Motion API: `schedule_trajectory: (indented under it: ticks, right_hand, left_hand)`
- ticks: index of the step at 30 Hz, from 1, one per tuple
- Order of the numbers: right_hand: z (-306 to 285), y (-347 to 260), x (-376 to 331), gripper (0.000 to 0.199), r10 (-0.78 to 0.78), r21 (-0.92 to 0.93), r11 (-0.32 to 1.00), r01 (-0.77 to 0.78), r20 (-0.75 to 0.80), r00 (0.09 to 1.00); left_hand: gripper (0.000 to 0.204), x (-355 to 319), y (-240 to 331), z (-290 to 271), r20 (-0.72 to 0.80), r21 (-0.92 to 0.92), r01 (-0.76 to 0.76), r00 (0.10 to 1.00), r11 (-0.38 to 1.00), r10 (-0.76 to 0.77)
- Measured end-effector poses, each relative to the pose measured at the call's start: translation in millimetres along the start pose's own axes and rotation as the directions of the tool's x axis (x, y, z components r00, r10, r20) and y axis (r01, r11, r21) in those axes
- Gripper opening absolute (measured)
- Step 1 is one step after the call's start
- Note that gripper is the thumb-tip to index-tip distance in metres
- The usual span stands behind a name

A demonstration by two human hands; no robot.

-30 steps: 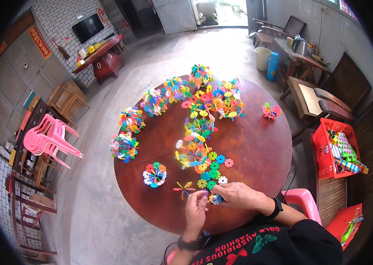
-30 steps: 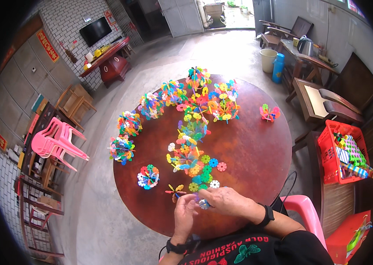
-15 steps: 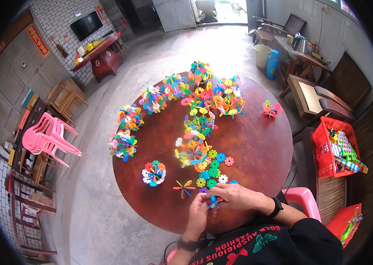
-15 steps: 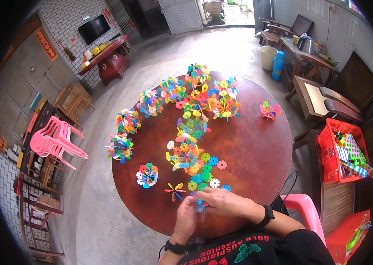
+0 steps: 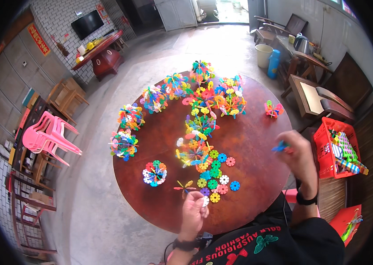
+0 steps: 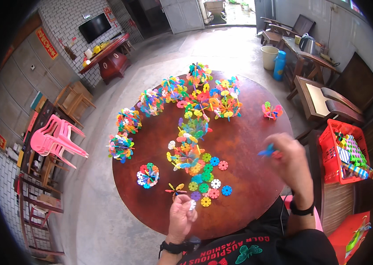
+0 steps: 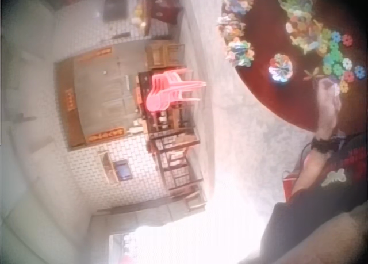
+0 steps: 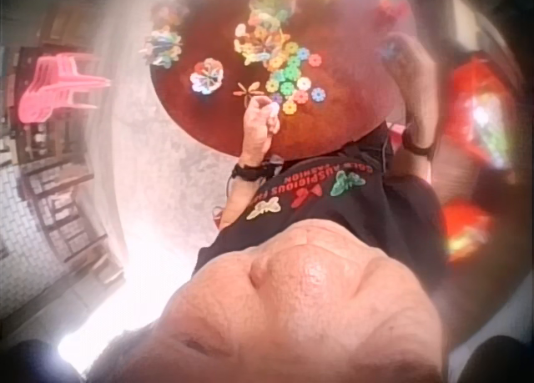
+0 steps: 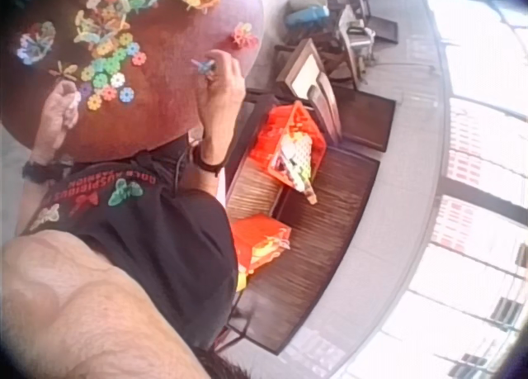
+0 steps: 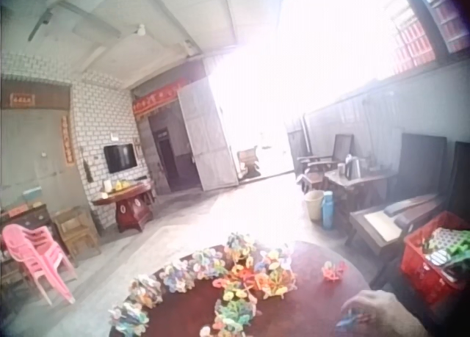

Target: Assembling structures using colorful interlocking plastic snowflake-shaped blocks.

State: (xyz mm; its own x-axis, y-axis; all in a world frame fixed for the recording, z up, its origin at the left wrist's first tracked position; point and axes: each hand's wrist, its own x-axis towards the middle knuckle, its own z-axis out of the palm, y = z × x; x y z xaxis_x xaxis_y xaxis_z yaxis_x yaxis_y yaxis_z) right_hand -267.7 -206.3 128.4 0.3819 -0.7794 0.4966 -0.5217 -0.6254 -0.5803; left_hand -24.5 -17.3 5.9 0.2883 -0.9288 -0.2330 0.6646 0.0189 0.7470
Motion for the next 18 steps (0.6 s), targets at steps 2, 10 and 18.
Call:
schedule_trajectory:
  ticks: [2,10,18]
  right_hand:
    - [-13.0,-1.2,-1.2,0.036,0.178,0.208,0.962,-0.175,0.004,0.984]
    - [63.5,-3.0,-10.8,0.024,-0.131,0.332,0.943,0.004,0.362,0.923]
    - [125.1,-24.6,-47.7,0.028,-0.381,0.404,0.902,0.151,0.582,0.719]
  left_hand:
    - [0.008,-2.2,-8.4,14.2,0.001,0.049,0.017,1.0,0.999,-0.017]
    - [0.019,5.2,-17.9,-7.3,-0.052,0.237,-0.024,0.998,0.971,0.037]
    - [0.031,2.3,-9.6,4.9,0.046,0.408,-0.107,0.994,0.907,0.097]
